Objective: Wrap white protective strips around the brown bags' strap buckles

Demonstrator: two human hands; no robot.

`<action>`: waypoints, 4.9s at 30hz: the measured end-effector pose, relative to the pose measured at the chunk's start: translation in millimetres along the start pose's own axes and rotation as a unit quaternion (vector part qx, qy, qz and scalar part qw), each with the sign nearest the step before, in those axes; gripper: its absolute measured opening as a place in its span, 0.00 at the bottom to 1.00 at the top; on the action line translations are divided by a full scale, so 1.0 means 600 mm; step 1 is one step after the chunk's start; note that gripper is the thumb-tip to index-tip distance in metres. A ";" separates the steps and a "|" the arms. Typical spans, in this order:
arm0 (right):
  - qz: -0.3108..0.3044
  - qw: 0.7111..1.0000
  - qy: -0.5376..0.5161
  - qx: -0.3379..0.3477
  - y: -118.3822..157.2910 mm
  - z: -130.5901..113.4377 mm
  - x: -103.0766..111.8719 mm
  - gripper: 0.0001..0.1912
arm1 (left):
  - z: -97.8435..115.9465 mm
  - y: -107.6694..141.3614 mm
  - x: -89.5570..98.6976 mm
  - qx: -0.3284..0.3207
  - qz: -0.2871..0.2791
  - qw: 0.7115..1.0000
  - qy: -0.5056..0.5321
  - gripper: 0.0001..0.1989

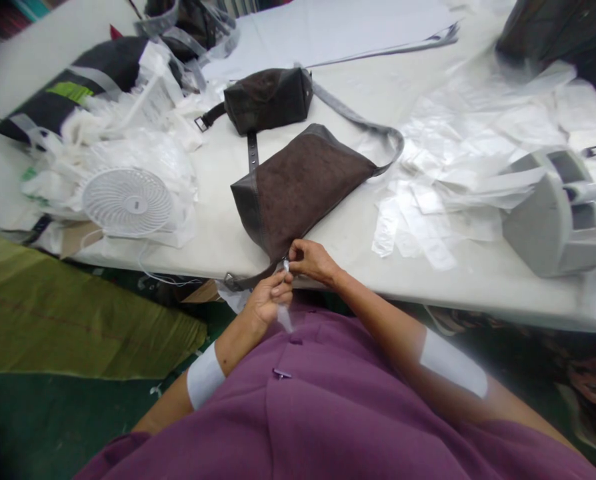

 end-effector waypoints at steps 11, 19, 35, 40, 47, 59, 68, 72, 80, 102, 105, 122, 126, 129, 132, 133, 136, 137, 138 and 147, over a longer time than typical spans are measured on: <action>0.072 0.965 0.252 -0.013 0.008 -0.031 0.052 0.07 | 0.001 0.006 -0.005 -0.065 -0.014 0.998 -0.008 0.09; 0.085 0.980 -0.098 -0.150 0.058 -0.036 -0.004 0.12 | -0.004 -0.010 -0.007 -0.138 0.035 0.988 -0.053 0.19; -0.135 0.944 -0.199 -0.224 0.005 -0.032 0.028 0.07 | 0.000 -0.010 0.028 -0.210 0.117 0.970 -0.026 0.10; -0.171 0.923 -0.248 -0.241 0.009 -0.033 0.035 0.07 | -0.005 -0.031 0.019 -0.104 0.021 0.990 -0.093 0.12; -0.165 0.912 -0.284 -0.245 0.024 -0.018 0.043 0.10 | -0.016 -0.037 0.015 -0.069 -0.030 0.983 -0.166 0.13; -0.102 0.939 -0.247 -0.218 0.033 -0.002 0.059 0.09 | -0.043 -0.010 -0.012 0.011 -0.095 0.990 -0.107 0.14; 0.022 0.990 -0.057 -0.127 0.055 0.011 0.061 0.06 | -0.045 0.014 -0.032 -0.085 0.024 0.975 -0.203 0.15; 0.062 0.995 0.035 -0.069 0.060 0.000 0.066 0.06 | -0.037 0.018 -0.043 -0.143 0.034 0.968 -0.203 0.14; 0.119 0.966 0.196 0.116 0.085 -0.017 0.039 0.05 | -0.018 0.000 -0.089 -0.204 0.079 0.944 -0.247 0.12; 0.127 0.977 0.153 -0.078 0.097 0.005 0.061 0.06 | -0.041 0.026 -0.033 -0.466 0.132 0.379 -0.788 0.21; 0.123 0.978 0.141 -0.091 0.097 0.003 0.062 0.06 | -0.043 0.009 -0.031 -0.441 0.153 0.321 -0.824 0.23; 0.015 0.925 0.378 0.031 0.099 -0.033 0.056 0.09 | 0.001 -0.006 -0.109 -0.441 0.224 0.215 -0.842 0.10; 0.013 0.941 0.339 0.011 0.080 -0.043 0.073 0.13 | -0.016 0.027 -0.109 -0.462 0.145 0.395 -0.781 0.18; -0.037 0.940 0.339 0.015 0.066 -0.042 0.078 0.13 | -0.050 0.025 -0.087 -0.337 0.026 0.633 -0.697 0.14; -0.075 0.929 0.362 0.011 0.056 -0.040 0.080 0.13 | -0.086 -0.007 -0.058 -0.114 -0.032 0.840 -0.530 0.07; -0.080 0.928 0.365 0.006 0.054 -0.039 0.081 0.13 | -0.092 -0.017 -0.050 -0.065 -0.027 0.887 -0.456 0.08; -0.092 0.938 0.334 -0.018 0.049 -0.035 0.083 0.12 | -0.092 -0.031 -0.036 -0.048 0.023 0.958 -0.281 0.11; -0.092 0.949 0.298 -0.038 0.047 -0.032 0.083 0.11 | -0.088 -0.029 -0.034 -0.073 0.037 0.964 -0.253 0.12; -0.088 0.963 0.245 -0.066 0.045 -0.028 0.081 0.10 | -0.082 -0.024 -0.033 -0.110 0.053 0.965 -0.232 0.13; -0.019 0.925 -0.280 -0.254 0.026 -0.007 0.018 0.06 | -0.023 -0.002 0.002 -0.148 0.047 0.988 -0.024 0.15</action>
Point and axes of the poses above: each hand's wrist, its own y-axis away from the middle knuckle, its own x-axis out of the back of the hand, z = x × y, the point moved 4 cm from there along -y, towards the middle knuckle, and after that the axes turned 11 degrees about x, right-handed, at the moved point
